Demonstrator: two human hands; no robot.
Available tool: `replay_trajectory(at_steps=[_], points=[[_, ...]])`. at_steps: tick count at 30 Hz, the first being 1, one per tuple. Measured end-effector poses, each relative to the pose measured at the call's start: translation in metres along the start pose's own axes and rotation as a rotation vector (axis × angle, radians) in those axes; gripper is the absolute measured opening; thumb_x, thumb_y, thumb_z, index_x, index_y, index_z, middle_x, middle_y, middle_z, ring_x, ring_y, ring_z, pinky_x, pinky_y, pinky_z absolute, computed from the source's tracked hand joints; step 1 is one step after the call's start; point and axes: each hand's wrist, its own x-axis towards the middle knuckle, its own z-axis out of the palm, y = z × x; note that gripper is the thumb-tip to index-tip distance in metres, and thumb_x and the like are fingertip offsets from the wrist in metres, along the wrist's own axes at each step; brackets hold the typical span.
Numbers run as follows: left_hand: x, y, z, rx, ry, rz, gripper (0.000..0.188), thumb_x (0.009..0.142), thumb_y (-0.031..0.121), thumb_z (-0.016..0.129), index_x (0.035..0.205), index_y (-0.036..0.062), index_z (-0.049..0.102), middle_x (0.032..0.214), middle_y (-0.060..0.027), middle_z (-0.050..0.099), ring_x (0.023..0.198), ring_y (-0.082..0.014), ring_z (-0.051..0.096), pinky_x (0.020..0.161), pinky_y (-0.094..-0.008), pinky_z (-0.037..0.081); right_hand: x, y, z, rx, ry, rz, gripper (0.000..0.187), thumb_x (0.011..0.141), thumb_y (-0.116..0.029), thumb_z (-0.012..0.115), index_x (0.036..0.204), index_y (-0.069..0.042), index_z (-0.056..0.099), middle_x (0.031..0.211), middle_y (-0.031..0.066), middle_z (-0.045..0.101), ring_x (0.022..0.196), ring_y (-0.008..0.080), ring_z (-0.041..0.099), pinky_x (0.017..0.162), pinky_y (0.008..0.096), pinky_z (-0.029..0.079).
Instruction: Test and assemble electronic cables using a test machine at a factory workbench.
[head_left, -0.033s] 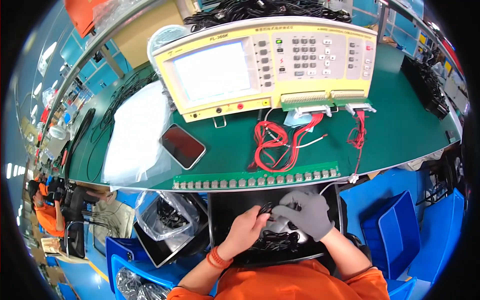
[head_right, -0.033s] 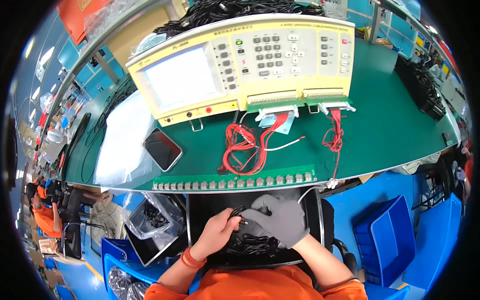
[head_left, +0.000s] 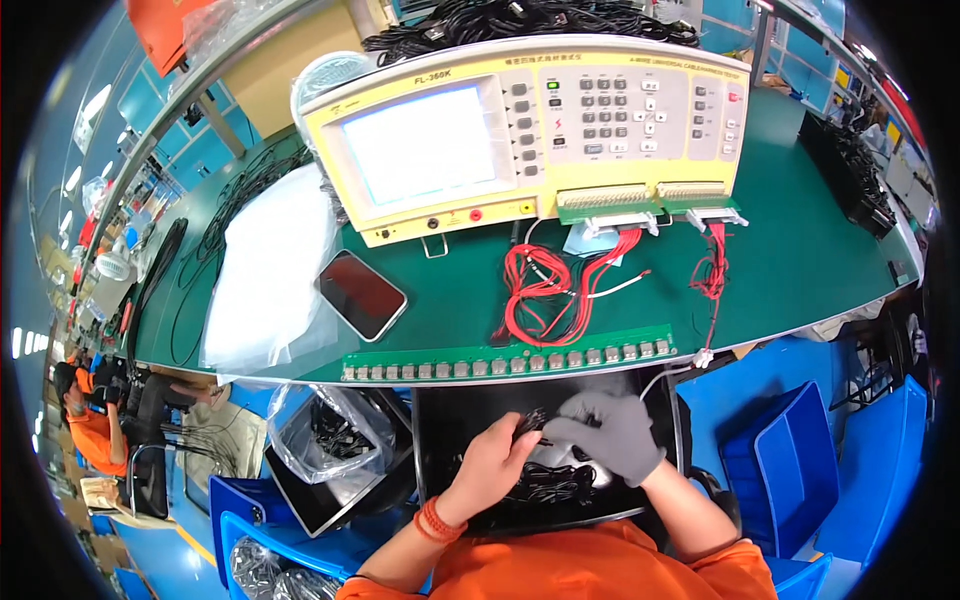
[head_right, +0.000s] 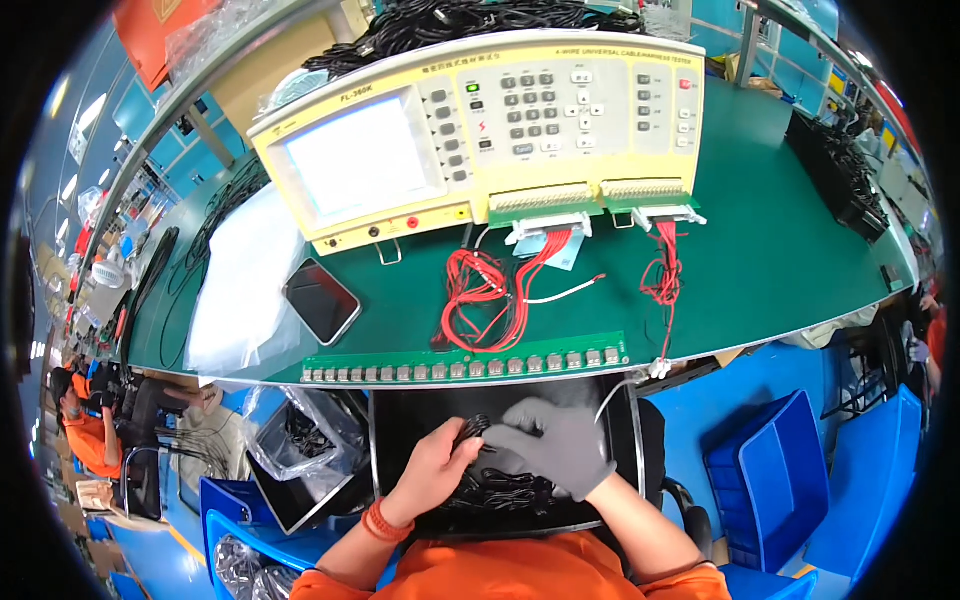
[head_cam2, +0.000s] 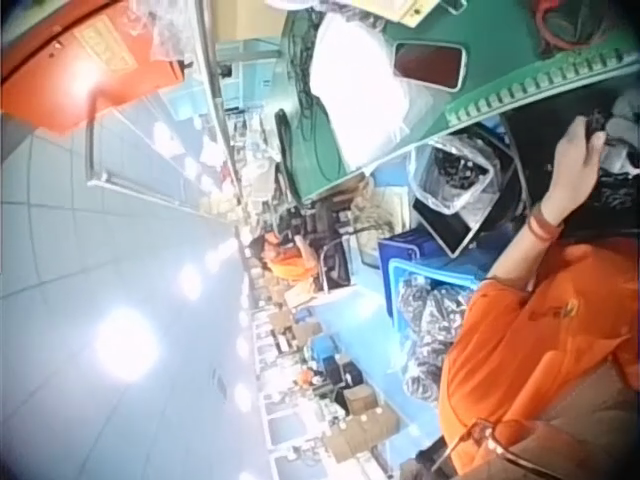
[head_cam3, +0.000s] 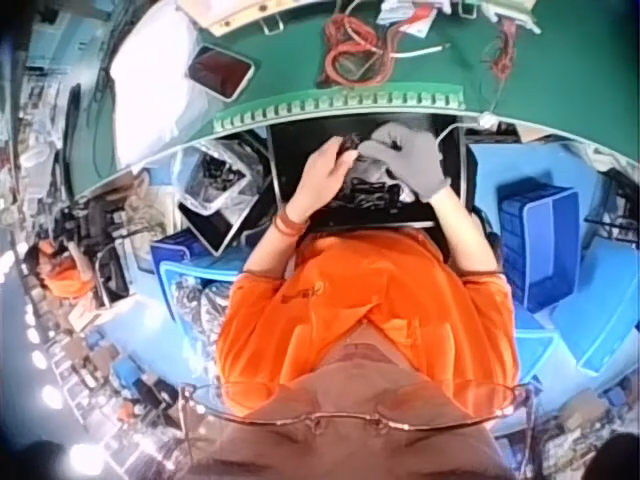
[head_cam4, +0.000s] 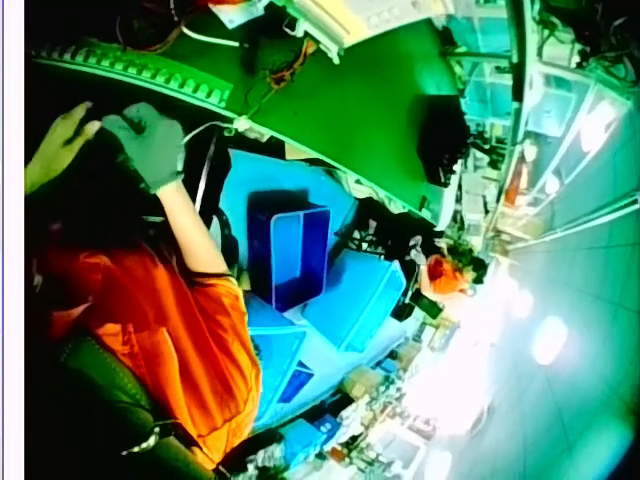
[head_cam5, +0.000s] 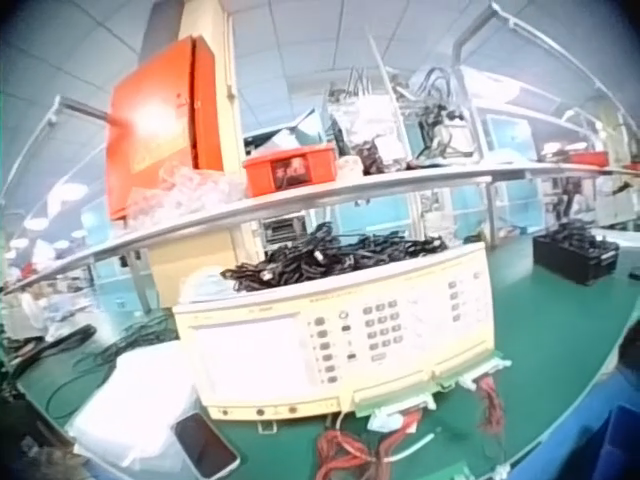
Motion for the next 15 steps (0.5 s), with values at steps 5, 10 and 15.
replay_trajectory(at_steps=[5, 10, 15], points=[[0.001, 0.01, 0.009, -0.286, -0.024, -0.113, 0.018, 0.098, 0.015, 0.052, 0.091, -0.0004, 0.051, 0.071, -0.0036, 0.052, 0.06, -0.0109, 0.047, 0.056, -0.0261, 0.042, -0.023, 0.012, 0.014, 0.266, 0.041, 0.053, 0.011, 0.087, -0.013, 0.067, 0.091, -0.003, 0.069, 0.081, 0.0102, 0.071, 0.072, 0.0163, 0.069, 0.065, 0.0268, 0.051], [0.005, 0.018, 0.006, -0.821, 0.019, -0.37, 0.023, 0.099, 0.024, 0.053, 0.091, 0.0038, 0.049, 0.067, 0.0007, 0.044, 0.057, -0.0062, 0.036, 0.049, -0.0211, 0.029, -0.027, 0.0, 0.011, 0.352, 0.126, 0.035, 0.012, 0.086, -0.009, 0.067, 0.096, -0.003, 0.063, 0.089, 0.0082, 0.071, 0.08, 0.0176, 0.071, 0.07, 0.0265, 0.054], [0.006, 0.023, 0.008, -0.84, 0.053, -0.381, 0.021, 0.099, 0.023, 0.054, 0.091, 0.0039, 0.05, 0.068, 0.0008, 0.044, 0.057, -0.0059, 0.037, 0.049, -0.0212, 0.03, -0.027, -0.001, 0.009, 0.335, 0.089, -0.008, 0.011, 0.084, -0.007, 0.068, 0.094, -0.004, 0.064, 0.086, 0.007, 0.071, 0.078, 0.0168, 0.071, 0.067, 0.0259, 0.054]])
